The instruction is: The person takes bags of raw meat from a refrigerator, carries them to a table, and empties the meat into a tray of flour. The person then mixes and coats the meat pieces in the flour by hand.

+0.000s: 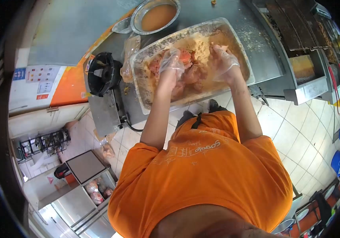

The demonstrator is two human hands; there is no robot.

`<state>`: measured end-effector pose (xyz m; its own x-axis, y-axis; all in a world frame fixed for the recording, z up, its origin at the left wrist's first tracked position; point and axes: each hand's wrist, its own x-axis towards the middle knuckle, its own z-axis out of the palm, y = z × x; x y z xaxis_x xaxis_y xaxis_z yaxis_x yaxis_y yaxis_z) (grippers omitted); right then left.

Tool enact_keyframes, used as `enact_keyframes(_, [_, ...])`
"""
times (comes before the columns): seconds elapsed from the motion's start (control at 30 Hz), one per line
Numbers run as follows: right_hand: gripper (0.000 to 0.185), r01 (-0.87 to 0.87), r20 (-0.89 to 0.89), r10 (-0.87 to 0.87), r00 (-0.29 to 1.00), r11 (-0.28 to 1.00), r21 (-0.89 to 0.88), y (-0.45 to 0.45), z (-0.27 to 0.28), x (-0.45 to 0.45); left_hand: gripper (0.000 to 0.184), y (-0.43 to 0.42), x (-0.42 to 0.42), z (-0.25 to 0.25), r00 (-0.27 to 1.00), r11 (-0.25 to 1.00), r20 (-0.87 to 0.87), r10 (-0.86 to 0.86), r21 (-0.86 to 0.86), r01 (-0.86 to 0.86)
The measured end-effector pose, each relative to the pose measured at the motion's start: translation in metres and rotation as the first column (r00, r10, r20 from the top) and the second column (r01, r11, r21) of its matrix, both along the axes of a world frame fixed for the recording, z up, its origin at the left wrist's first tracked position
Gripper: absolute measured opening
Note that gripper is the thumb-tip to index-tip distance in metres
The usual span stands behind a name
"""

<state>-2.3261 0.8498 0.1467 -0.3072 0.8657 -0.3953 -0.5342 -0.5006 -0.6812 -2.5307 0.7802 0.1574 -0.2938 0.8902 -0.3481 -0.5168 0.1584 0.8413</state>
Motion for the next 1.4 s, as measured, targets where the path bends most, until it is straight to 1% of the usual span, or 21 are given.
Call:
enact_keyframes(0.13, [0.03,0.067,-0.27,-0.116,0.956,0.98,-0.185,0.0,-0.067,0.0,0.025,0.023,0.033,0.005,0.999,0.984,-0.04,-0.001,-0.179,-0.006])
enact_keyframes(0.2, [0.028,-0.007,-0.112,0.02,0.993,0.994,0.111,-0.002,-0.096,-0.003,0.03,0.039,0.03,-0.017,0.995,0.978,-0.01,-0.1,-0.184,0.096])
enact_keyframes(0.23, [0.036,0.136,-0.328,-0.019,0.945,0.931,0.338,0.003,-0.121,-0.008,0.033,0.042,0.035,-0.014,0.986,0.983,0.098,-0.134,-0.11,0.145])
enact_keyframes(0.37, [0.061,0.207,-0.288,-0.131,0.949,0.945,0.253,0.013,-0.165,0.003,0.039,0.047,0.025,-0.02,0.968,0.988,0.203,-0.146,-0.01,0.151])
enact_keyframes(0.47, [0.064,0.223,-0.058,-0.228,0.972,0.972,-0.076,0.002,-0.044,0.005,0.047,0.04,0.008,0.002,0.982,0.99,0.137,-0.129,0.07,0.121])
enact_keyframes(0.5, [0.064,0.215,-0.057,-0.219,0.974,0.974,-0.075,0.001,-0.038,0.0,0.048,0.035,-0.004,0.004,0.985,0.989,0.124,-0.124,0.089,0.114])
enact_keyframes(0.53, [0.063,0.017,0.189,-0.056,0.98,0.978,0.206,0.001,-0.033,-0.006,0.049,0.033,-0.012,0.006,0.987,0.988,0.109,-0.12,0.111,0.107])
enact_keyframes(0.57, [0.063,-0.243,0.454,0.033,0.89,0.878,0.412,0.002,-0.027,-0.012,0.046,0.029,-0.017,0.006,0.987,0.995,0.161,-0.02,0.104,0.004])
enact_keyframes(0.6, [0.063,-0.254,0.457,0.042,0.889,0.874,0.415,0.0,-0.013,-0.018,0.046,0.023,-0.022,0.008,0.987,0.994,0.163,-0.01,0.108,-0.008])
enact_keyframes(0.63, [0.061,-0.604,0.739,0.091,0.667,0.648,0.465,-0.004,0.003,-0.023,0.047,0.016,-0.028,0.009,0.992,0.995,0.127,0.007,0.098,-0.019])
enact_keyframes(0.7, [0.057,-0.981,0.959,-0.243,0.148,0.087,0.173,-0.002,-0.013,-0.034,0.049,0.002,-0.038,0.006,0.996,0.991,0.085,0.027,0.126,-0.038])
enact_keyframes(0.8, [0.049,-0.976,0.921,-0.367,-0.129,-0.119,-0.184,-0.017,-0.016,-0.061,0.05,-0.013,-0.044,0.009,0.989,0.989,0.102,0.104,0.095,-0.114])
enact_keyframes(0.97, [0.036,-0.957,0.953,-0.298,-0.052,-0.257,-0.133,0.012,-0.114,-0.069,0.039,-0.038,-0.062,-0.009,0.984,0.984,-0.064,0.166,-0.055,-0.169])
enact_keyframes(1.03, [0.041,-0.999,0.963,-0.267,0.023,0.021,0.029,0.021,-0.074,-0.056,0.032,-0.051,-0.065,0.002,0.963,0.964,-0.201,0.18,-0.16,-0.214])
enact_keyframes(1.07, [0.043,-0.97,0.958,-0.273,0.087,0.195,0.144,0.024,-0.055,-0.048,0.034,-0.063,-0.065,0.019,0.858,0.961,-0.503,-0.1,-0.273,-0.048])
enact_keyframes(1.1, [0.045,-0.896,0.945,-0.291,0.147,0.366,0.252,0.028,-0.04,-0.04,0.037,-0.074,-0.063,0.028,0.603,0.898,-0.697,-0.387,-0.433,0.076])
enact_keyframes(1.13, [0.045,-0.904,0.948,-0.285,0.142,0.353,0.242,0.035,-0.035,-0.035,0.037,-0.08,-0.057,0.028,0.616,0.897,-0.69,-0.381,-0.436,0.066])
enact_keyframes(1.2, [0.047,-0.614,0.93,-0.269,0.251,0.698,0.368,0.051,-0.026,-0.031,0.047,-0.083,-0.045,0.028,0.171,0.72,-0.704,-0.689,-0.692,0.053])
enact_keyframes(1.23, [0.047,-0.616,0.928,-0.274,0.252,0.694,0.372,0.05,-0.015,-0.032,0.071,-0.083,-0.044,0.013,0.084,0.723,-0.721,-0.688,-0.691,-0.002])
enact_keyframes(1.3, [0.05,-0.759,0.782,-0.62,-0.062,0.538,0.367,0.042,0.003,-0.034,0.069,-0.079,-0.04,0.001,0.131,0.647,-0.643,-0.755,-0.762,-0.017])
enact_keyframes(1.4, [0.051,-0.912,0.917,-0.395,0.054,0.354,0.206,0.024,-0.014,-0.047,0.07,-0.075,-0.04,-0.005,0.075,0.54,-0.538,-0.84,-0.842,0.006])
